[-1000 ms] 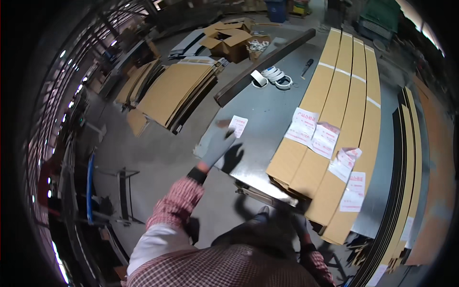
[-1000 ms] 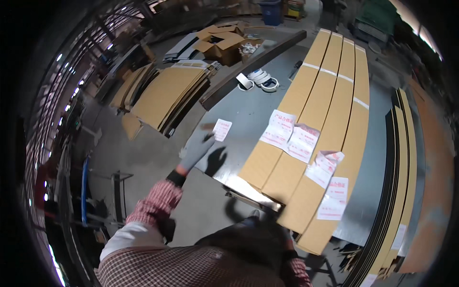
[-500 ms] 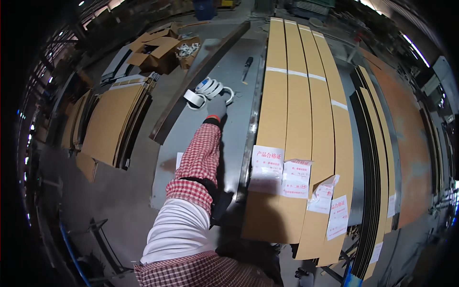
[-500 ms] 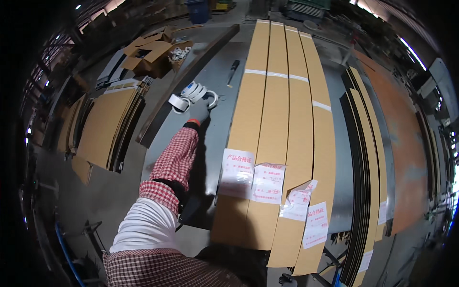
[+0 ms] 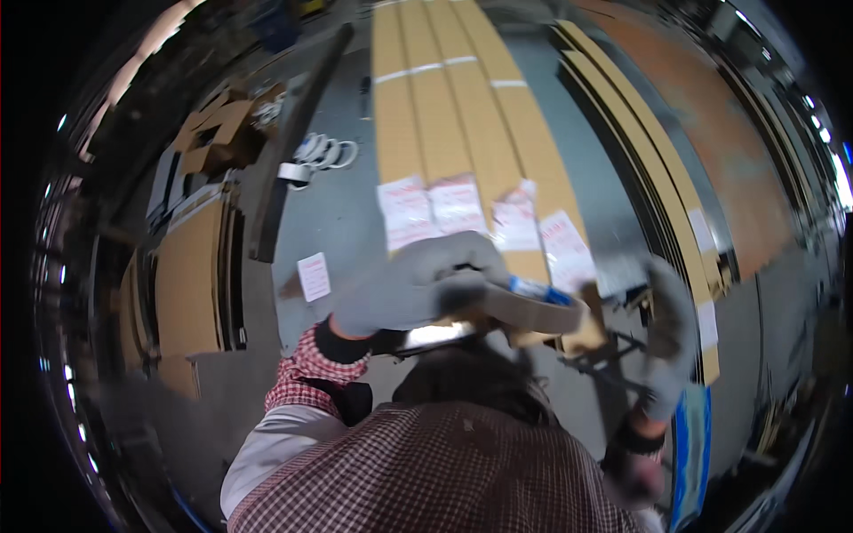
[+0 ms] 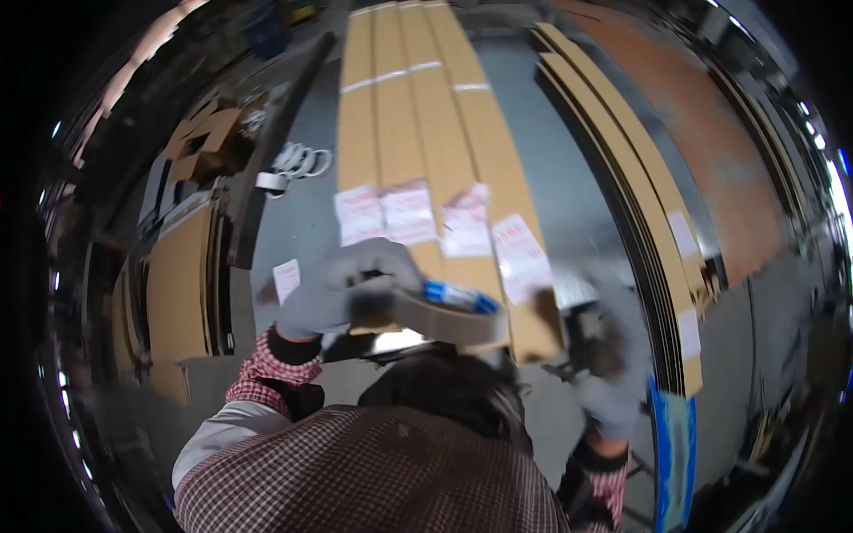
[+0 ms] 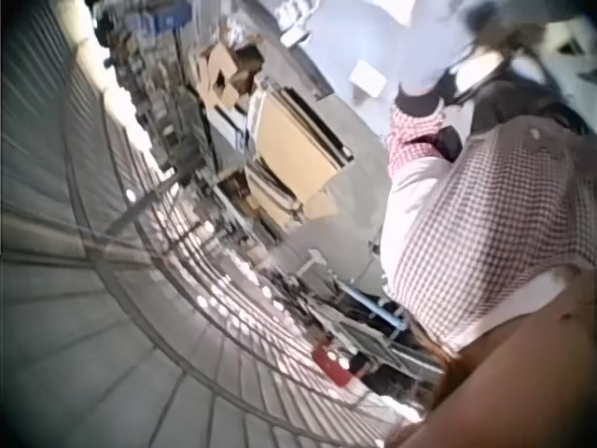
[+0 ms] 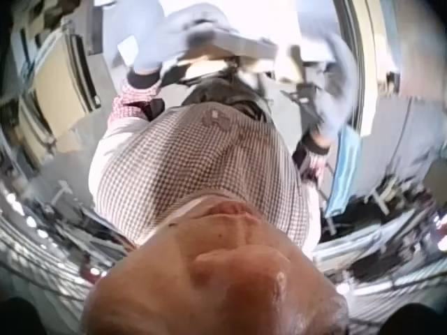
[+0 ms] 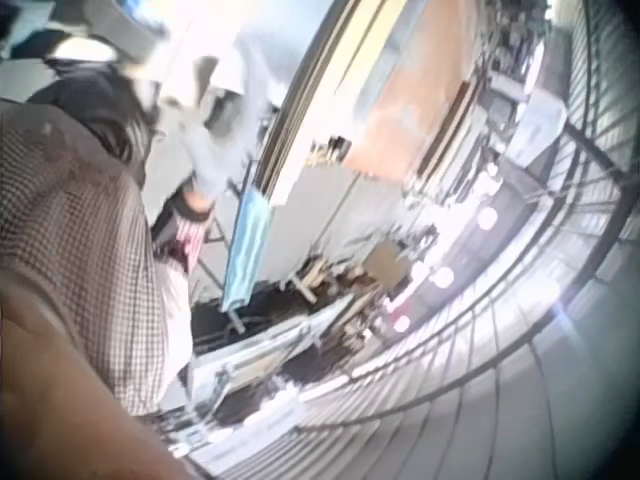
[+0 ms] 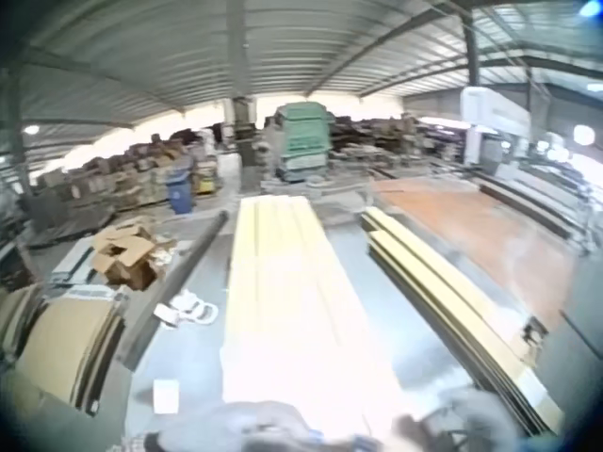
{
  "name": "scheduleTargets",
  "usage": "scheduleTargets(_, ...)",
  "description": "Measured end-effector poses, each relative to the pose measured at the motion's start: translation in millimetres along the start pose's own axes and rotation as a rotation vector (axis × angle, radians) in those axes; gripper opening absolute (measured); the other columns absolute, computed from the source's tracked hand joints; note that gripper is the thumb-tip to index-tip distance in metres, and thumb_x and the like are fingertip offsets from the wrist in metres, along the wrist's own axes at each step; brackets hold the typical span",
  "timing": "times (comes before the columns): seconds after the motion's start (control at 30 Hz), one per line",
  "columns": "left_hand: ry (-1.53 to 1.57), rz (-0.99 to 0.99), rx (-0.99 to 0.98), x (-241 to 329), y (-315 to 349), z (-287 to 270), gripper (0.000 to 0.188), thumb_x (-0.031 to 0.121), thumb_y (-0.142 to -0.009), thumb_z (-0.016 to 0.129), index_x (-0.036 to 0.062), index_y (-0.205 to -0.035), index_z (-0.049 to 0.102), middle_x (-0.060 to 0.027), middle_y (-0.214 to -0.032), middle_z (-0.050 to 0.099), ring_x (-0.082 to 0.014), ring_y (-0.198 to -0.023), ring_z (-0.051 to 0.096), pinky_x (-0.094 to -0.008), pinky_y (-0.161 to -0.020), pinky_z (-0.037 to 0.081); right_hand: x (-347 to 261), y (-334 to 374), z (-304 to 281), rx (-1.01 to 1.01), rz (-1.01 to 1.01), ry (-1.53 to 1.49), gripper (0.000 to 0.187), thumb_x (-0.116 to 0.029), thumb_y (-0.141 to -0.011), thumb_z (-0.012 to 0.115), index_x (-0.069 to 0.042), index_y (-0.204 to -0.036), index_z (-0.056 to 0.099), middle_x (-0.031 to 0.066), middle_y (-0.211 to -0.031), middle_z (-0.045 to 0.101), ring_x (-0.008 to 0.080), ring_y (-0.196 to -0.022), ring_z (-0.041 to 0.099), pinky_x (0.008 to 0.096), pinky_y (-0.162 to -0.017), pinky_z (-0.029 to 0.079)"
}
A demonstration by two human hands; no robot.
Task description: The recorder bundles long strips of material using adhesive tape and labels, then carries the completed bundle to a stacking area with the help of a coworker.
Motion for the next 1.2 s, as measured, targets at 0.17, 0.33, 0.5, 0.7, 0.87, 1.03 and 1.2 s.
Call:
scheduleTargets(0.17, 0.119, 0.076, 0.306, -53, -50, 115, 0.027, 0.009, -0.092, 0.058, -0.0023, -0.116, 0.056, -0.0052, -0.101, 0.061, -0.0111, -0.092, 0.057, -0.0252, -0.080, 0.046, 16, 33, -25, -0.195, 0.185, 0.287, 0.035, -0.024, -0.080, 0.069, -0.002, -0.108, 0.069, 0.0123, -0.099, 0.070, 0.0260, -0.087, 0.064, 0.0345, -0.080, 0.049)
scheduleTargets(0.33, -0.192, 0.279, 0.016, -38, -82, 206, 0.046, 0.012, -0.077, 0.075, -0.0020, -0.118, 0.060, -0.0109, -0.090, 0.065, -0.0160, -0.083, 0.061, -0.0276, -0.076, 0.050, 27, 81, -90, -0.162, 0.223, 0.545, 0.041, -0.017, -0.086, 0.064, -0.003, -0.124, 0.059, 0.0164, -0.101, 0.067, 0.0327, -0.088, 0.062, 0.0408, -0.085, 0.047)
scheduleTargets(0.5, -0.216, 0.337, -0.023, -57, -137, 278, 0.045, 0.007, -0.079, 0.070, 0.0036, -0.122, 0.061, -0.0083, -0.084, 0.064, -0.0149, -0.076, 0.060, -0.0292, -0.068, 0.049, 49, 79, -152, -0.484, 0.227, 0.725, 0.047, -0.013, -0.085, 0.060, -0.003, -0.130, 0.050, 0.0203, -0.092, 0.062, 0.0391, -0.083, 0.059, 0.0461, -0.081, 0.045)
scheduleTargets(0.7, 0.131, -0.209, -0.064, -96, -189, 360, 0.036, 0.003, -0.080, 0.064, 0.0002, -0.115, 0.065, 0.0039, -0.071, 0.052, -0.0032, -0.064, 0.047, -0.0222, -0.057, 0.041, 94, 79, -268, -0.602, 0.220, 0.610, 0.049, -0.013, -0.080, 0.067, -0.003, -0.126, 0.057, 0.0186, -0.097, 0.066, 0.0364, -0.089, 0.063, 0.0432, -0.079, 0.048)
scheduleTargets(0.87, -0.100, -0.284, 0.122, -84, -210, 393, 0.026, 0.006, -0.081, 0.069, 0.0009, -0.106, 0.068, -0.0043, -0.087, 0.069, -0.0055, -0.070, 0.059, -0.0216, -0.065, 0.048, 97, 48, -380, -0.783, 0.399, 0.244, 0.029, -0.015, -0.072, 0.077, -0.006, -0.099, 0.070, 0.0090, -0.095, 0.067, 0.0331, -0.091, 0.063, 0.0403, -0.094, 0.045)
scheduleTargets(1.03, 0.195, -0.255, 0.079, -65, -223, 425, 0.009, 0.014, -0.086, 0.068, 0.0073, -0.091, 0.065, -0.0067, -0.083, 0.063, -0.0127, -0.072, 0.061, -0.0300, -0.064, 0.048, 142, 61, -423, -0.471, 0.319, 0.314, 0.017, -0.008, -0.072, 0.073, -0.007, -0.088, 0.067, 0.0195, -0.145, 0.045, 0.0328, -0.136, 0.041, 0.0412, -0.107, 0.037)
scheduleTargets(1.2, -0.251, 0.438, -0.139, -41, -237, 446, 0.016, 0.018, -0.080, 0.071, 0.0118, -0.094, 0.066, -0.0010, -0.086, 0.061, -0.0195, -0.080, 0.061, -0.0344, -0.066, 0.050, 164, 81, -404, -0.300, 0.709, -1.314, 0.016, 0.005, -0.070, 0.064, 0.007, -0.086, 0.065, 0.0289, -0.149, 0.035, 0.0378, -0.125, 0.051, 0.0420, -0.105, 0.040)
Point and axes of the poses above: each hand's wrist, its own y-axis away from the middle knuckle, its own z-axis out of the palm, x = y × z, the point moved 3 cm from there along -y, towards the middle knuckle
